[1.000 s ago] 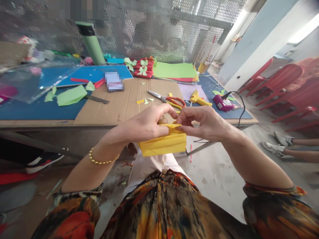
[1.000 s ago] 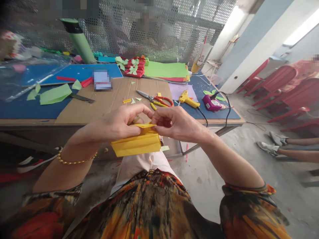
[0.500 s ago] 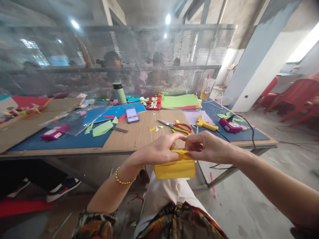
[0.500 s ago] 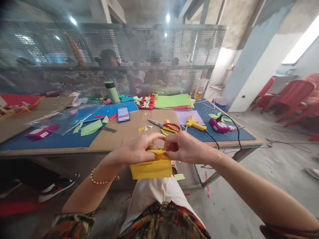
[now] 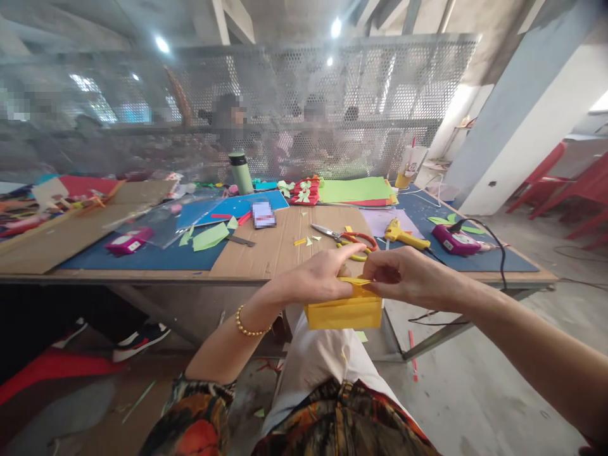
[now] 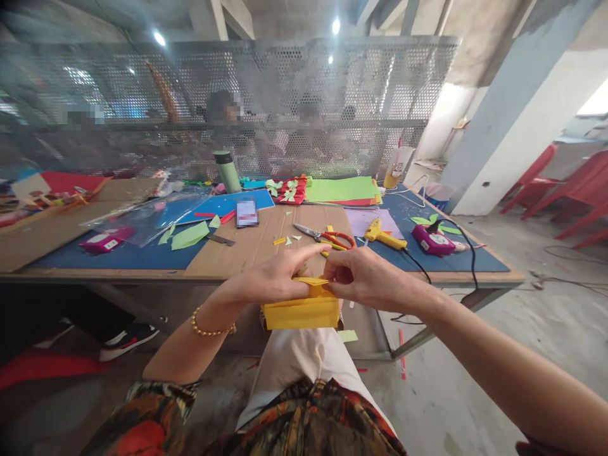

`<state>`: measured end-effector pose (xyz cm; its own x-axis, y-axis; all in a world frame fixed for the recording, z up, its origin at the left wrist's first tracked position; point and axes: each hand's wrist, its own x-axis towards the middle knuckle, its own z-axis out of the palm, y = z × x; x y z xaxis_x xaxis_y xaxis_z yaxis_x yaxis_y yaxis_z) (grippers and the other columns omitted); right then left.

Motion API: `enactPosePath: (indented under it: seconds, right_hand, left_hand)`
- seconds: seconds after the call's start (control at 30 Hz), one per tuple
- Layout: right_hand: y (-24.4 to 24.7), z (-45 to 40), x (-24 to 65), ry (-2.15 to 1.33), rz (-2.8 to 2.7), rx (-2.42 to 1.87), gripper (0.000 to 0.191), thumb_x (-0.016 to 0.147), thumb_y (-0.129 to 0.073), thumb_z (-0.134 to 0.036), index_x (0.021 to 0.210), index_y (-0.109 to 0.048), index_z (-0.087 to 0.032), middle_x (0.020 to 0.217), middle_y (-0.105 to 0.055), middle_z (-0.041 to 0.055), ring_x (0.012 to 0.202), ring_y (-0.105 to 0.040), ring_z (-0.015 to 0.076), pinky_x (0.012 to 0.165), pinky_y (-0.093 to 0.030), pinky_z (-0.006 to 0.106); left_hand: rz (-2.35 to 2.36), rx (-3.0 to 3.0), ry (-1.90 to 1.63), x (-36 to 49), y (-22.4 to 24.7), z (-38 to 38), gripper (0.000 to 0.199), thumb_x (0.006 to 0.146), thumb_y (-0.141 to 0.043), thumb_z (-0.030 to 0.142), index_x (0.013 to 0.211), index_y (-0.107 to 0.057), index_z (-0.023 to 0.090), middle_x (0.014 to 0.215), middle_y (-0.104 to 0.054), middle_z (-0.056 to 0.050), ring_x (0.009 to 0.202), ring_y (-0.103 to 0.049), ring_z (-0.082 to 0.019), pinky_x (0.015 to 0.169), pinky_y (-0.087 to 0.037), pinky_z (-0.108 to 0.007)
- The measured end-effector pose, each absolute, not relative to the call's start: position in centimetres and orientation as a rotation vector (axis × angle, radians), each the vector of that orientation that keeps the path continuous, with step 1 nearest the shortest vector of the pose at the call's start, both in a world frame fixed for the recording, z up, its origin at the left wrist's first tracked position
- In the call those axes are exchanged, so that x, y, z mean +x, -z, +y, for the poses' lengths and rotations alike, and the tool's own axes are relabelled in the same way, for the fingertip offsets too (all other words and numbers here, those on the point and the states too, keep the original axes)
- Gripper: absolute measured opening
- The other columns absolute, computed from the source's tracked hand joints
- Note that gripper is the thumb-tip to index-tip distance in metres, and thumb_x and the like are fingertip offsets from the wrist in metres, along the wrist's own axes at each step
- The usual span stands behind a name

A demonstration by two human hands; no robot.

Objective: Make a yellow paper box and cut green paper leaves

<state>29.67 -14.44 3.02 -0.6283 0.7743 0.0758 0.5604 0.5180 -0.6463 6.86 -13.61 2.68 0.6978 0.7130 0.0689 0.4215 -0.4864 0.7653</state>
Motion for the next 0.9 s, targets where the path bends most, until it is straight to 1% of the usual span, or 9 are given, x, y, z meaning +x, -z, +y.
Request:
enactPosePath:
  seconds: [0.07,0.13,0.33,0.5,0.67,0.73,0.8,0.83,0.9]
  right_hand:
    - [-2.7,-14.2,29.7,-0.842,-2.402,-1.106,0.026,0.090,-0.072,-0.037,0.073,-0.057,-0.022,0.057,-0.047,-0.0066,0.053,-0.036,0.0096,0.050,-0.028,0.025]
    - [-2.2,-13.9,29.8,-0.823,-2.397,-1.106,0.028,0.090,-0.073,-0.038,0.072,-0.058,-0.022,0.056,-0.046,-0.0067,0.052,-0.035,0.0096,0.050,-0.027,0.026]
    - [-0.5,-12.7,30.6,-0.740,-2.413,-1.093,0.022,0.088,-0.070,-0.036,0.072,-0.061,-0.023,0.054,-0.043,-0.0067,0.050,-0.034,0.0100,0.048,-0.026,0.026]
    - [-0.8,-13.1,30.2,-0.608,-2.435,-1.134,0.015,0.083,-0.067,-0.025,0.070,-0.061,-0.023,0.054,-0.042,-0.0065,0.050,-0.034,0.0102,0.049,-0.025,0.027]
    - [-2.1,-13.7,29.4,-0.541,-2.478,-1.184,0.015,0.077,-0.067,-0.019,0.067,-0.056,-0.024,0.055,-0.043,-0.0062,0.050,-0.037,0.0107,0.049,-0.027,0.027]
    - [-2.3,-13.7,29.4,-0.529,-2.493,-1.180,0.017,0.075,-0.067,-0.018,0.066,-0.054,-0.024,0.055,-0.043,-0.0063,0.050,-0.036,0.0108,0.049,-0.027,0.027]
    - [-2.3,-13.4,29.5,-0.507,-2.495,-1.169,0.018,0.074,-0.068,-0.018,0.065,-0.054,-0.024,0.053,-0.040,-0.0068,0.049,-0.035,0.0103,0.048,-0.026,0.027]
    - [-2.2,-13.3,29.6,-0.502,-2.493,-1.170,0.018,0.075,-0.069,-0.019,0.066,-0.055,-0.024,0.053,-0.040,-0.0070,0.048,-0.034,0.0101,0.048,-0.025,0.027]
    - [-2.3,-13.1,29.9,-0.545,-2.495,-1.172,0.014,0.081,-0.071,-0.023,0.070,-0.062,-0.024,0.053,-0.042,-0.0066,0.048,-0.035,0.0101,0.048,-0.026,0.028]
  left_hand:
    - [0.827,2.151,-0.497,6.9,-2.7,-13.6,0.087,0.075,-0.065,0.019,0.161,-0.054,0.009,0.074,-0.055,0.004,0.070,-0.055,-0.018,0.065,-0.043,-0.031]
    - [0.787,2.156,-0.498,6.9,-2.6,-13.4,0.084,0.077,-0.065,0.019,0.160,-0.055,0.012,0.070,-0.048,0.007,0.063,-0.049,-0.016,0.062,-0.040,-0.030]
    - [0.803,2.194,-0.544,7.3,-2.3,-13.1,0.084,0.077,-0.071,0.023,0.159,-0.057,0.014,0.082,-0.061,0.001,0.074,-0.057,-0.019,0.067,-0.046,-0.031]
    - [0.869,2.193,-0.496,7.2,-2.7,-13.4,0.093,0.079,-0.069,0.026,0.168,-0.048,0.009,0.078,-0.059,0.001,0.075,-0.059,-0.021,0.067,-0.047,-0.032]
    - [0.877,2.188,-0.435,7.2,-2.9,-13.6,0.101,0.082,-0.067,0.028,0.175,-0.034,0.005,0.092,-0.072,-0.007,0.084,-0.066,-0.025,0.075,-0.053,-0.035]
    - [0.872,2.190,-0.442,7.3,-2.8,-13.6,0.104,0.081,-0.067,0.025,0.177,-0.031,0.005,0.109,-0.078,-0.013,0.096,-0.070,-0.027,0.083,-0.056,-0.038]
    - [0.876,2.194,-0.473,7.4,-2.6,-13.5,0.105,0.079,-0.067,0.023,0.176,-0.033,0.005,0.132,-0.076,-0.019,0.109,-0.070,-0.029,0.091,-0.057,-0.039]
    - [0.876,2.191,-0.483,7.4,-2.6,-13.4,0.105,0.078,-0.067,0.022,0.176,-0.033,0.004,0.138,-0.074,-0.020,0.111,-0.069,-0.029,0.092,-0.056,-0.038]
    - [0.869,2.168,-0.483,7.3,-2.6,-13.3,0.104,0.079,-0.066,0.022,0.176,-0.033,0.004,0.135,-0.075,-0.020,0.105,-0.069,-0.026,0.086,-0.055,-0.034]
